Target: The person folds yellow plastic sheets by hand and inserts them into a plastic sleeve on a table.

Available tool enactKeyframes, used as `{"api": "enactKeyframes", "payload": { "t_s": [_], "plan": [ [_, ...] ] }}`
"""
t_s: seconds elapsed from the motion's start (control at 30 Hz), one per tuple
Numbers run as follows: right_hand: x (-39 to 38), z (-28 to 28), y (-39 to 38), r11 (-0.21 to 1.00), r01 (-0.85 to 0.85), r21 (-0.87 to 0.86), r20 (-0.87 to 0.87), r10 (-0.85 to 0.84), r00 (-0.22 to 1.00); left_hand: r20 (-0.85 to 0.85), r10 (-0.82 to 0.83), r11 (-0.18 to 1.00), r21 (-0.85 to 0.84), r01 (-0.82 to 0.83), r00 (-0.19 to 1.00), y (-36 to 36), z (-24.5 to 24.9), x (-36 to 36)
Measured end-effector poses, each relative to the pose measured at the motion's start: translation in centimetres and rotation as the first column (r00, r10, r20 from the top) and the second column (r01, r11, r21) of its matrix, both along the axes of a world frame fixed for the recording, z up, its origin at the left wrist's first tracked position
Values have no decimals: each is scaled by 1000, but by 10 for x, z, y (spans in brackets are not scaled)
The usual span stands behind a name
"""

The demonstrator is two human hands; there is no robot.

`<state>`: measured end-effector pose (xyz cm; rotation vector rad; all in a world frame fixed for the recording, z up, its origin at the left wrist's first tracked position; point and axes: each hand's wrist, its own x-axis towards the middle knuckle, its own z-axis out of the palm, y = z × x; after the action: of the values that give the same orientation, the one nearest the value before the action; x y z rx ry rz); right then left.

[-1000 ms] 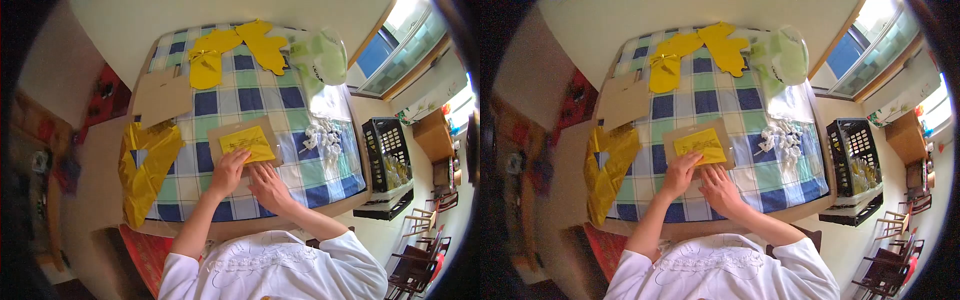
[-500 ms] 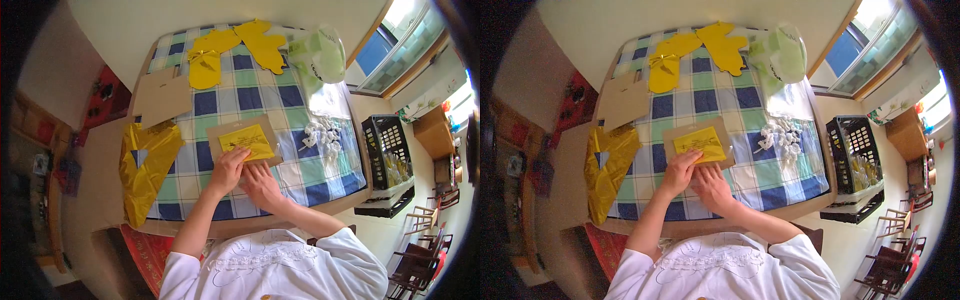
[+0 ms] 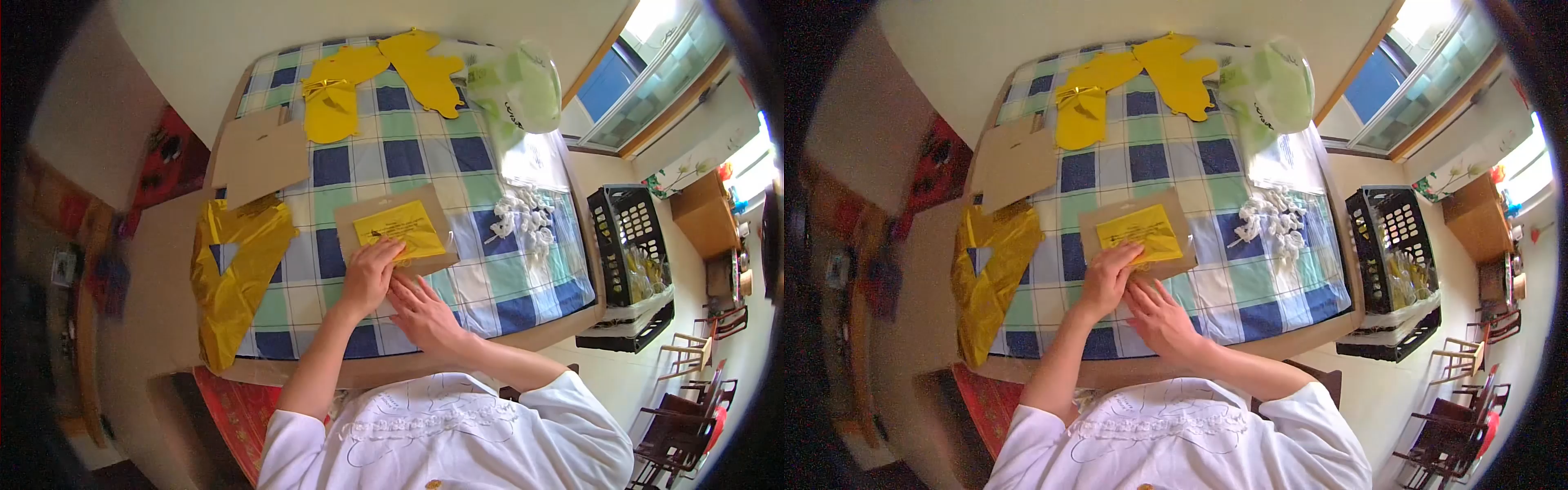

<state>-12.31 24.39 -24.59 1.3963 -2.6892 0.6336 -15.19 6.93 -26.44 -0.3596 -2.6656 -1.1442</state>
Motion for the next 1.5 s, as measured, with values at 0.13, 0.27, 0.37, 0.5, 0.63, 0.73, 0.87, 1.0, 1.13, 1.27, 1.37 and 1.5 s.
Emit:
{"api": "enactKeyframes", "payload": {
  "t_s": [0.13, 0.27, 0.37, 0.5, 0.63, 0.73, 0.87, 1.0, 1.13, 1.27, 1.37, 1.5],
  "plan": [
    [-12, -5, -11, 999, 9, -38, -8, -9, 1000, -30, 10, 999, -44, -12, 1000, 0, 3, 0],
    [-25, -10, -14, 990, 128, -58, 27, -126, 992, -16, 12, 999, -48, -13, 1000, 1, 3, 0],
    [-32, -10, -15, 985, 150, -81, 4, -150, 989, -8, 5, 999, -42, -5, 1000, 0, 3, -1],
    [-21, 11, -4, 993, 100, -60, 5, -100, 995, 8, 3, 999, -38, -2, 1000, -1, 3, 0],
    [-3, 2, 5, 999, 37, -5, -14, -38, 999, 9, 16, 998, -53, -16, 1000, 1, -3, -1],
    [-7, -3, 1, 998, 53, 17, -9, -53, 999, 13, 8, 998, -61, -7, 1000, 1, 5, -1],
    [-22, -2, -10, 996, 85, 14, 47, -85, 995, 8, -9, 998, -61, 10, 1000, 0, 6, 0],
    [-22, 1, -6, 997, 56, -60, 51, -52, 997, -21, -14, 994, -110, 12, 1000, 0, -2, 0],
    [-7, 17, 27, 995, 4, -96, 181, 14, 983, -81, -31, 978, -210, 13, 996, 3, 1, 8],
    [-19, 26, 41, 987, 112, -114, 230, -83, 970, -99, -51, 964, -264, 23, 994, 3, -7, 10],
    [-42, 11, 43, 987, 142, -73, 34, -139, 990, -112, -56, 957, -290, 22, 992, 4, -7, 9],
    [-43, 4, 47, 994, 109, -26, 34, -108, 994, -77, -52, 985, -168, 38, 996, 0, -13, 5]
  ]
}}
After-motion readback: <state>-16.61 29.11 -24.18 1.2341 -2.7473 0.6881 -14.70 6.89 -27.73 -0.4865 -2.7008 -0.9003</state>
